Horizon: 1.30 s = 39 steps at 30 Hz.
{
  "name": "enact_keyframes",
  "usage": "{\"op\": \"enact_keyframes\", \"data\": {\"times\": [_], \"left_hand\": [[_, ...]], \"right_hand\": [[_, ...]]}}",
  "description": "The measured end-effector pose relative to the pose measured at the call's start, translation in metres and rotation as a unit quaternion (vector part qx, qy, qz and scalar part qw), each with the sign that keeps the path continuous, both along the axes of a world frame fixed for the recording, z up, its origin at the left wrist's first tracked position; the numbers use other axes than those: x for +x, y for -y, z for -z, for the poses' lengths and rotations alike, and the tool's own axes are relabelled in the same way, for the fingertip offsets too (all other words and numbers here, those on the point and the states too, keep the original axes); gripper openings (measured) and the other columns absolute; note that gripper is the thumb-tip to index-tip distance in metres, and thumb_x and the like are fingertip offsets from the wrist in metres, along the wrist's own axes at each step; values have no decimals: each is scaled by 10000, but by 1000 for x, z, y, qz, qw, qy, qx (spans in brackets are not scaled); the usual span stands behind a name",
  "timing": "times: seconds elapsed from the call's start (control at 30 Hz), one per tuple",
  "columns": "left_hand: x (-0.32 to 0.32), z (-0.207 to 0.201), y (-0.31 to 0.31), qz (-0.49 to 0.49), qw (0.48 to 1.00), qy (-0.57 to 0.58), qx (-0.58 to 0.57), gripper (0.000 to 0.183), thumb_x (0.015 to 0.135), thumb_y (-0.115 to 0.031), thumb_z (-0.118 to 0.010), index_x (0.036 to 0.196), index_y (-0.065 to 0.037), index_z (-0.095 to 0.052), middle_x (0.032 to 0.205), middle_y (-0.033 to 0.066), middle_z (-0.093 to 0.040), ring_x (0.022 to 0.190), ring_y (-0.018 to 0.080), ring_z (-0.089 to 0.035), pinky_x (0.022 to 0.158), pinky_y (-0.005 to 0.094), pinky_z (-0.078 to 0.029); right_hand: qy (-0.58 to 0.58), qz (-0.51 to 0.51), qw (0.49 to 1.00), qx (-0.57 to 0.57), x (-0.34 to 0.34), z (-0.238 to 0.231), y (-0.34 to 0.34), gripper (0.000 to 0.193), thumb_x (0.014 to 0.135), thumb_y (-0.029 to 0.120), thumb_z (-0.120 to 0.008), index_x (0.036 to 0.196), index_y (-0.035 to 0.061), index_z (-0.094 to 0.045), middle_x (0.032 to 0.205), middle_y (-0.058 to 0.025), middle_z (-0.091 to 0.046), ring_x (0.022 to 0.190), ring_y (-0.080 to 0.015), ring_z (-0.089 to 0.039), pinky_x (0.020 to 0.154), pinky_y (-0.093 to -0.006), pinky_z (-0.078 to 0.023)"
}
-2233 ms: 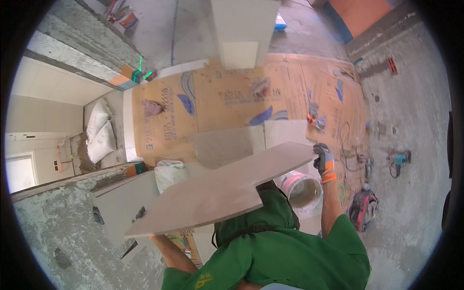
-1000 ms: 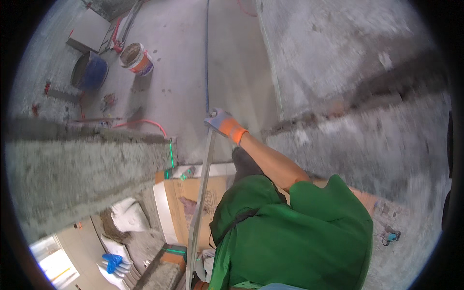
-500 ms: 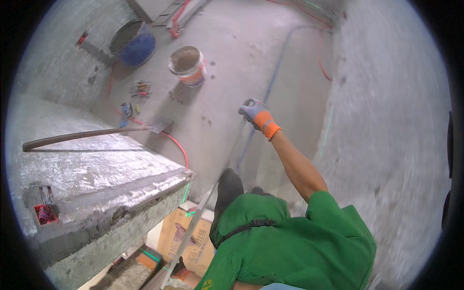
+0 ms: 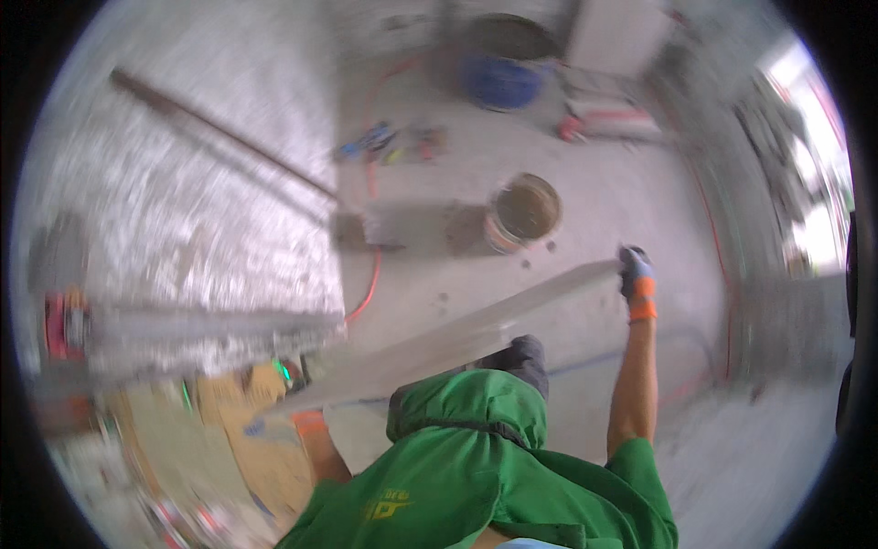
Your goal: The person uses an angle grinder to cut a large white tile, then moves the tile to the floor. They pour a bag of dry adhesive into a bucket and mix it with a paddle mixer. The person then carries the bucket of mixed adhesive across the room.
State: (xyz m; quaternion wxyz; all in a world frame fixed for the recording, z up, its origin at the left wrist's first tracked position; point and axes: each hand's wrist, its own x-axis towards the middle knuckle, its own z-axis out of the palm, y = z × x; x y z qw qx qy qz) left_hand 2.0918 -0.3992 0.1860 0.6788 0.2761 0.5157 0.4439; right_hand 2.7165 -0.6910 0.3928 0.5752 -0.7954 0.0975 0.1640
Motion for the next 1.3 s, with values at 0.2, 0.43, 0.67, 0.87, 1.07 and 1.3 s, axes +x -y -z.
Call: {"op": "enact_keyframes", "data": {"times": [0.2,0.43,0.67,0.87,1.07,1.3], "left_hand": [[149,23,109,-170,976,95,99,243,885,-302,-401,904,-85,-509,1018,137,-588,1055,270,-488,932,441,-370],[386,-25,206,-315,926,178,109,205,889,-230,-394,914,-82,-535,999,163,-593,1054,304,-504,940,460,-367],[538,-56,274,-389,884,208,155,278,888,-232,-403,1022,-38,-550,1088,164,-560,1107,301,-472,980,468,-337],[571,-69,332,-438,830,319,131,570,881,-429,-358,1269,-16,-422,1290,159,-439,1246,314,-340,1055,466,-235],[589,-93,414,-481,843,226,87,581,864,-495,-368,1196,-32,-486,1286,120,-444,1219,354,-355,1009,561,-263],[657,-35,495,-602,796,-45,-44,385,871,-358,-487,1100,-52,-535,1251,116,-478,1131,332,-463,954,515,-379]], "right_hand": [[-35,-119,991,49,219,63,-53,128,747,191,-609,859,129,-618,502,30,-425,329,-69,-268,316,-241,-196],[-100,-230,967,47,436,138,-110,180,740,167,-597,918,152,-611,701,19,-500,338,-84,-269,338,-242,-223],[-202,-339,918,-41,551,172,-132,348,707,226,-580,1052,173,-572,741,26,-503,386,-90,-321,365,-225,-277],[-244,-397,885,0,591,194,-125,421,700,236,-591,1110,155,-543,881,-27,-589,588,-140,-521,506,-256,-430],[-271,-344,899,25,615,235,-101,395,687,197,-615,1056,73,-555,1039,-85,-593,949,-242,-574,828,-364,-488],[-299,-419,855,64,631,256,-136,508,730,195,-585,1216,88,-485,1161,-105,-537,1062,-255,-509,885,-367,-434]]}}
